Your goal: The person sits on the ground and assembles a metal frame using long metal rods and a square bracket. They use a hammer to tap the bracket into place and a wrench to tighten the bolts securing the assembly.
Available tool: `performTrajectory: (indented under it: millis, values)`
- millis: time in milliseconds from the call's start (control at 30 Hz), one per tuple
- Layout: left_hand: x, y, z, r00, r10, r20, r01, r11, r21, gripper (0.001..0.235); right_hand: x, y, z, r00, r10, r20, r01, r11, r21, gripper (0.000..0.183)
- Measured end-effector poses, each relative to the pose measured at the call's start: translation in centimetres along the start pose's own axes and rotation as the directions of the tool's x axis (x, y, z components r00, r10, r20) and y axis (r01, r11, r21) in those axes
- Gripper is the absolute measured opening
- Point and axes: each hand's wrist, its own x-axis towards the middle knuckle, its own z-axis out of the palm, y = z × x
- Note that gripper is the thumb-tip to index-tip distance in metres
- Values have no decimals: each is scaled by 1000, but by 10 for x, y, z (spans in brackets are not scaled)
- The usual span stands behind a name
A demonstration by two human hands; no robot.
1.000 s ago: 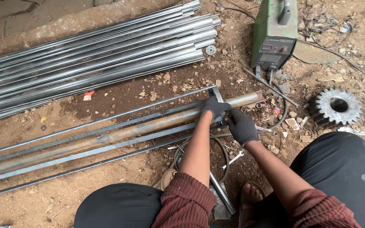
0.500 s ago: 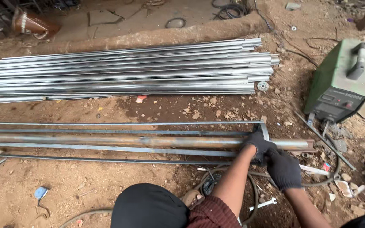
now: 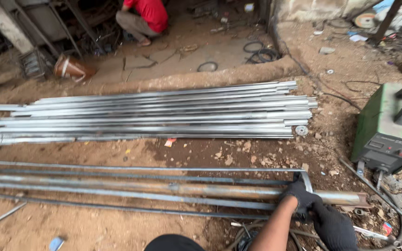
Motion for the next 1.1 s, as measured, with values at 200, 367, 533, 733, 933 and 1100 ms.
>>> performTrajectory:
  millis: [200,367,533,733,933,1100]
  values:
    - [-15,5,-3,999,9,48,-9,1000,-2,91,3,-18,-4,1000,7,15,-7,1000,-23,31]
    - [-35,15,-10,999,-17,37,19,999,-50,92,-6,-25,-5,998,-41,-51,30,980,-197,26]
    - [-34,17,-12,999,-14,32,17,996,-85,100,-2,-23,-10,956,-254,-145,219,951,-219,19]
    - [-20,8,1,995,-1,101,7,998,-60,93,5,-22,-5,990,97,99,-74,974,-215,31]
    - [-8,6,7,997,35,74,-38,998,40,99,10,-7,0,996,36,78,-39,999,29,33]
    - [-12,6,2,1000,8,17,-8,1000,2,116,10,0,6,976,120,180,-121,993,-7,44]
